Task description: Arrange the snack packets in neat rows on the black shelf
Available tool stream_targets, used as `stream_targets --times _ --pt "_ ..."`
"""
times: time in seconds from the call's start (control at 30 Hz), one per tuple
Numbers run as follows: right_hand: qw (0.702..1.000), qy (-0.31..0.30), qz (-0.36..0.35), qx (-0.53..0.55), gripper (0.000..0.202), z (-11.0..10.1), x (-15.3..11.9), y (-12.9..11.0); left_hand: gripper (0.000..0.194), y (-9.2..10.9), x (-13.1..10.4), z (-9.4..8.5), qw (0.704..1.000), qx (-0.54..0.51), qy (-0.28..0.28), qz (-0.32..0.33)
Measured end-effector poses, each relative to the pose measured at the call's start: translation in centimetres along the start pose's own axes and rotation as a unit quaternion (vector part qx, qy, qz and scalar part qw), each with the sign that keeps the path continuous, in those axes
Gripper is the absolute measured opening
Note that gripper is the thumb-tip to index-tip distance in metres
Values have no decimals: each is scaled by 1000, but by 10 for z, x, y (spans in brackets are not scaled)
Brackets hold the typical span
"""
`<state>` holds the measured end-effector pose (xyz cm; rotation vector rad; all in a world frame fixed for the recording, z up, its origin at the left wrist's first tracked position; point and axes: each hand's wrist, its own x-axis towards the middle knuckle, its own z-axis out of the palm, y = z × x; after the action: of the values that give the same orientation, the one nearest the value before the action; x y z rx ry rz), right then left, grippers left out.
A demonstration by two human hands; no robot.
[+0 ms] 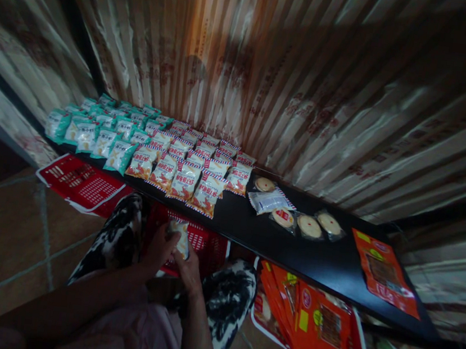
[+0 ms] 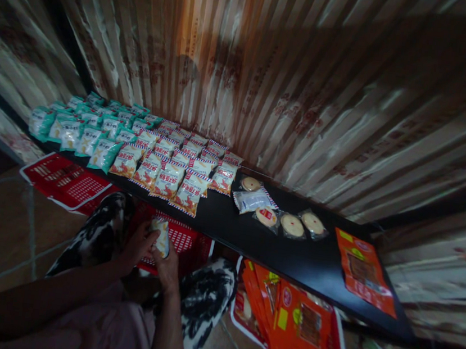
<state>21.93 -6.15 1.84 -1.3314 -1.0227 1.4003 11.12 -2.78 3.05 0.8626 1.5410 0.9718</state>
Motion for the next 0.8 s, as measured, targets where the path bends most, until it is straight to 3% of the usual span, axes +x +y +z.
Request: stream_targets --times 0.27,0.5,0.63,0.8 --pt "1000 25 -1 -11 50 -1 -1 -4 51 3 -4 -9 999 18 -15 29" --pt "999 -3 30 43 57 -1 -3 -9 58 -24 11 -22 988 99 81 84" --pt "996 -18 41 79 61 -1 -4 -10 59 -27 12 -21 998 20 39 38" --pt "993 -37 27 109 56 -2 -5 -6 51 -6 -9 -17 997 -48 -30 -47"
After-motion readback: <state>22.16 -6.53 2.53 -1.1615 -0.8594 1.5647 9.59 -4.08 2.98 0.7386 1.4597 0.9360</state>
